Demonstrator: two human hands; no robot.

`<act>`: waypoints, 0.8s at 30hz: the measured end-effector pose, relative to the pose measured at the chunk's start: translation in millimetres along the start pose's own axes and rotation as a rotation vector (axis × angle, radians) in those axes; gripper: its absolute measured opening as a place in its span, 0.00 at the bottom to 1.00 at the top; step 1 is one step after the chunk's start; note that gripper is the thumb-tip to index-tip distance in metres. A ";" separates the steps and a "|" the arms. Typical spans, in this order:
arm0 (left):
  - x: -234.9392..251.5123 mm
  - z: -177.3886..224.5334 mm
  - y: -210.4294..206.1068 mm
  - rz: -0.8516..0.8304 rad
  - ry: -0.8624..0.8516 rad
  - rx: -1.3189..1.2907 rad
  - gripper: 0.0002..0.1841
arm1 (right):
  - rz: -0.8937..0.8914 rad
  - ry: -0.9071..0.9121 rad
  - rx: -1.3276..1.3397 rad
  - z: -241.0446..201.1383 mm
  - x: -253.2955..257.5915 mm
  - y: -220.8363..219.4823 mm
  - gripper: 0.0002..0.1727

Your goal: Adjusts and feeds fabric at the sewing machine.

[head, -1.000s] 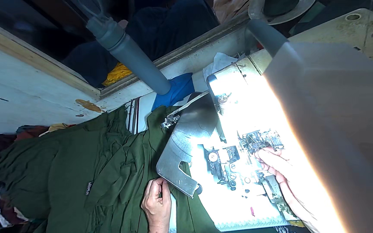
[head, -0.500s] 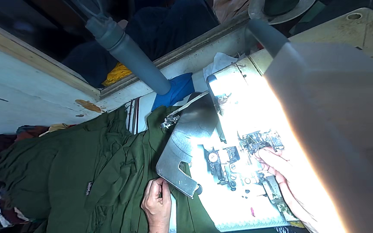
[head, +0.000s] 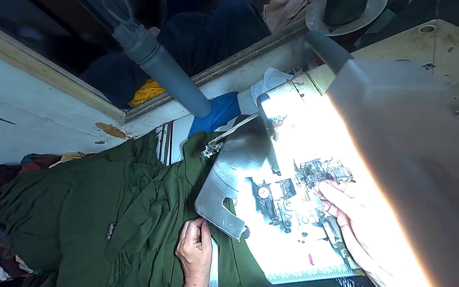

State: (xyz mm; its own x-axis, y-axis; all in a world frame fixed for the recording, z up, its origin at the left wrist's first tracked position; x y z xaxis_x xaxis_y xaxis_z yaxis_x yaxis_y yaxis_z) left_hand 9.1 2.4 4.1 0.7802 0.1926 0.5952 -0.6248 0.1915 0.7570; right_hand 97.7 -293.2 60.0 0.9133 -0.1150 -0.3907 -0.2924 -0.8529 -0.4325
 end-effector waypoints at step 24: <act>-3.2 -2.1 -0.6 -0.001 0.029 -0.041 0.11 | 0.081 -0.042 0.033 -5.8 -2.7 -11.3 0.06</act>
State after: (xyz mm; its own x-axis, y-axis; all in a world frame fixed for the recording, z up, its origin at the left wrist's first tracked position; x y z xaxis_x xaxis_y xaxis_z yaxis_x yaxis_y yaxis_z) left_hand 6.9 3.6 1.2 0.7800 0.2199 0.5858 -0.6251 0.2312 0.7455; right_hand 100.1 -286.2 70.6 0.8736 -0.1608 -0.4594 -0.3749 -0.8242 -0.4244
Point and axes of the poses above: each hand's wrist, its own x-axis towards the middle knuckle, its own y-axis out of the back of the hand, z = x × y, the point moved 1 cm from there along x, towards the middle knuckle, and after that the axes turned 7 degrees about -y, right-handed, at the moved point
